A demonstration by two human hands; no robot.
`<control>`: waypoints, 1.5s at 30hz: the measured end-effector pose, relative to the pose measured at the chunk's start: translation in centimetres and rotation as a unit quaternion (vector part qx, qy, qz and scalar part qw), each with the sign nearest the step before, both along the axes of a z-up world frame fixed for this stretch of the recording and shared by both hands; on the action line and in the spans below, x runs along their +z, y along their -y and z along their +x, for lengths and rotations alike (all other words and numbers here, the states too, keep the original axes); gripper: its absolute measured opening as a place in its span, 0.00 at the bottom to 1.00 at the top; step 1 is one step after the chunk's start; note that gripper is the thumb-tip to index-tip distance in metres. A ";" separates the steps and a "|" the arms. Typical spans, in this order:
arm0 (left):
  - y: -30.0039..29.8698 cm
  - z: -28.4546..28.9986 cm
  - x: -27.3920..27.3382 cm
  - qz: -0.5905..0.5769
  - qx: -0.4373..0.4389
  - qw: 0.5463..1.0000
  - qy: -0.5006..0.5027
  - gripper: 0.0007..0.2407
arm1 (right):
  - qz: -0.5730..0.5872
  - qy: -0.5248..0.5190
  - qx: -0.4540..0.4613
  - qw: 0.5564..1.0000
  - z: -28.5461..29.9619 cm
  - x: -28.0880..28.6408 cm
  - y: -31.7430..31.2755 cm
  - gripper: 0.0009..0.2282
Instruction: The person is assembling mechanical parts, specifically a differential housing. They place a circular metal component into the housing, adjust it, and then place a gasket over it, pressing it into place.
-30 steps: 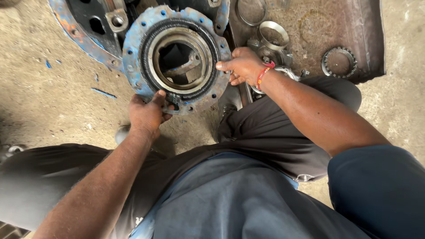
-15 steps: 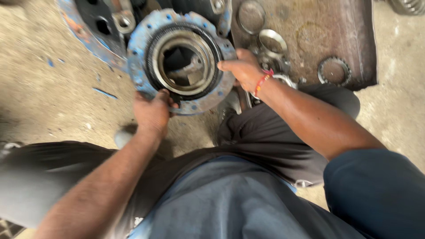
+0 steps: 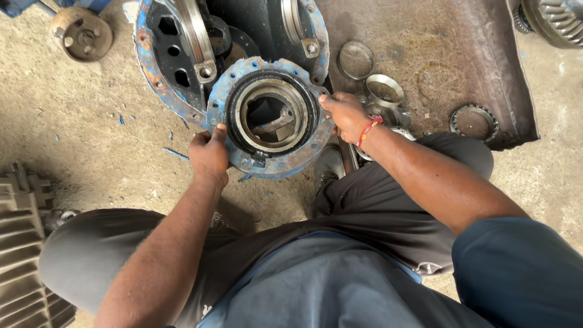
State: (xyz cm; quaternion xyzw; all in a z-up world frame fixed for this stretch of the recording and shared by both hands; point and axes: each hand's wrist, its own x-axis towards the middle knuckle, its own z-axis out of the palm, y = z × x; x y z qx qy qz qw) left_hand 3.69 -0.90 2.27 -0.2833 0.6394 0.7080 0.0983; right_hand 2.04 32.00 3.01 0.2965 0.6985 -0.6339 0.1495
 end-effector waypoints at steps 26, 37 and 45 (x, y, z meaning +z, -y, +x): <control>-0.3 -1.1 1.7 -0.191 -0.111 0.975 -0.029 0.19 | -0.031 -0.025 0.050 0.998 -4.2 -0.4 -0.6 0.12; -0.8 -1.4 4.4 -0.395 -0.171 0.903 -0.007 0.36 | -0.003 -0.045 0.149 0.988 -8.4 -1.6 -0.7 0.13; -1.3 -2.4 2.6 -0.385 -0.145 0.912 0.000 0.34 | 0.053 -0.063 0.136 0.987 -7.7 3.7 1.2 0.07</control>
